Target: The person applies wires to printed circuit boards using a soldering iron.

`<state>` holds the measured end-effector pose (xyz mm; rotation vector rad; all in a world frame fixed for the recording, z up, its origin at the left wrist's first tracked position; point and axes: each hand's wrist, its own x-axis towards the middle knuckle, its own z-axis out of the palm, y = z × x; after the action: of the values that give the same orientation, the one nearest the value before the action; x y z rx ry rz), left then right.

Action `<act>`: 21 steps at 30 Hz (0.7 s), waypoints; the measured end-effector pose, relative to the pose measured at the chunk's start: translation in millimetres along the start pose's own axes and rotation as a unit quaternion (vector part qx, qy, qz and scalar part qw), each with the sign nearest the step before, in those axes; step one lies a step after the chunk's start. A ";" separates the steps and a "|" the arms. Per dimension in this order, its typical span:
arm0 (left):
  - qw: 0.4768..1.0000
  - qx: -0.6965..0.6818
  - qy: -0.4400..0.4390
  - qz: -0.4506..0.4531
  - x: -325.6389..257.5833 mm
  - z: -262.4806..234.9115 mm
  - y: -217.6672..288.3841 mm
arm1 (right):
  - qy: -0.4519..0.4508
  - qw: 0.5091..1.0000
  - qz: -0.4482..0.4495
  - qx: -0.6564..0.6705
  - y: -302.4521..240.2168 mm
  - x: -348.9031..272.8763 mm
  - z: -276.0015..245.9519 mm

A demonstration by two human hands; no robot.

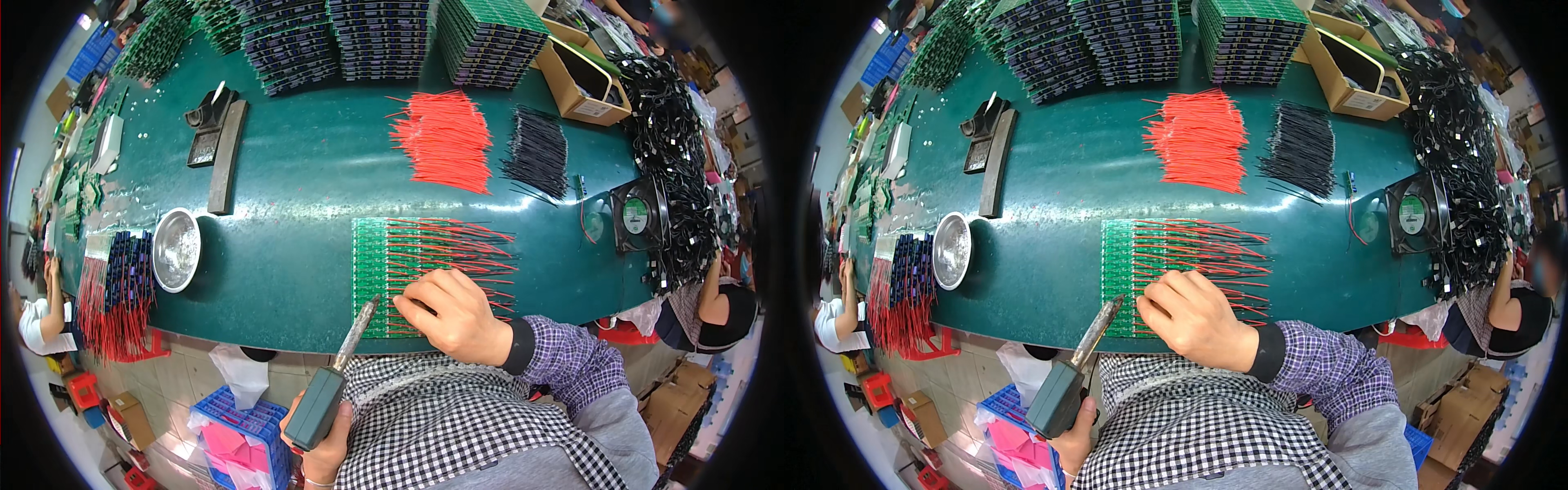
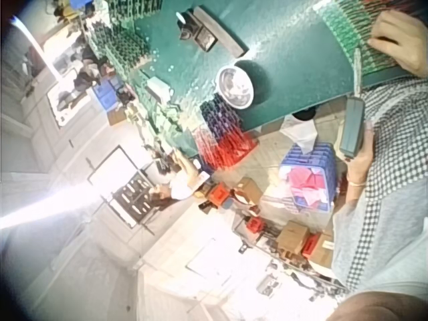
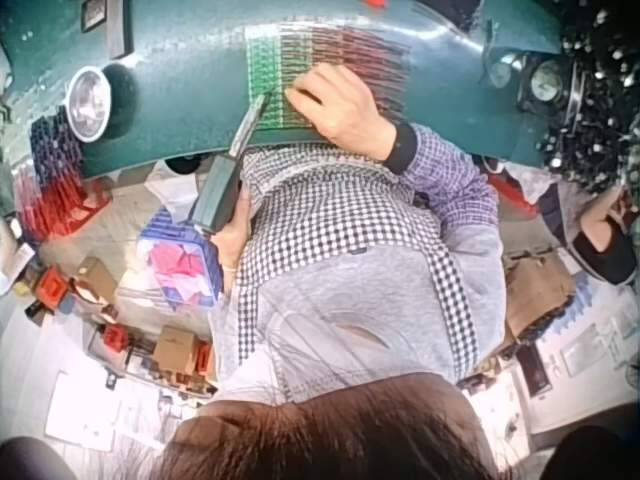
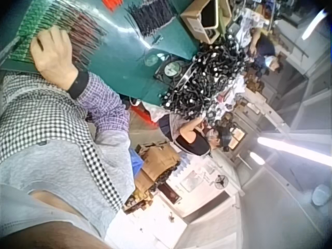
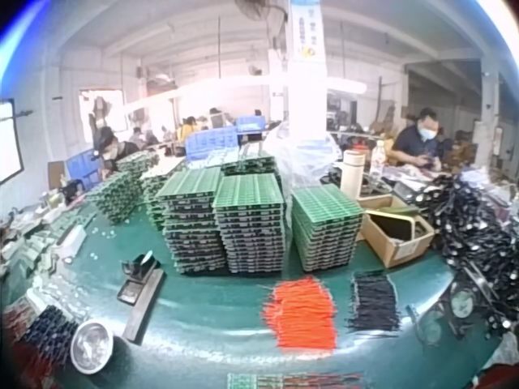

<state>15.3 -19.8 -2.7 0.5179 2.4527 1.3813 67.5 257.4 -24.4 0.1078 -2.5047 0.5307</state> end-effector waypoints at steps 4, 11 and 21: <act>1.000 -0.002 0.004 0.011 0.5 0.3 1.3 | -0.026 1.000 0.006 0.003 -2.6 -3.0 -1.0; 1.000 0.012 0.001 0.021 0.7 -0.1 0.8 | -0.028 1.000 0.008 -0.002 -2.2 -5.3 2.1; 0.999 0.023 -0.036 0.016 4.6 -1.7 7.7 | -0.025 1.000 0.009 -0.009 -3.7 -4.5 2.3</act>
<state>11.8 -15.4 4.5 0.6094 2.4338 1.2988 70.8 253.0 -27.4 0.0935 -2.5602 0.5184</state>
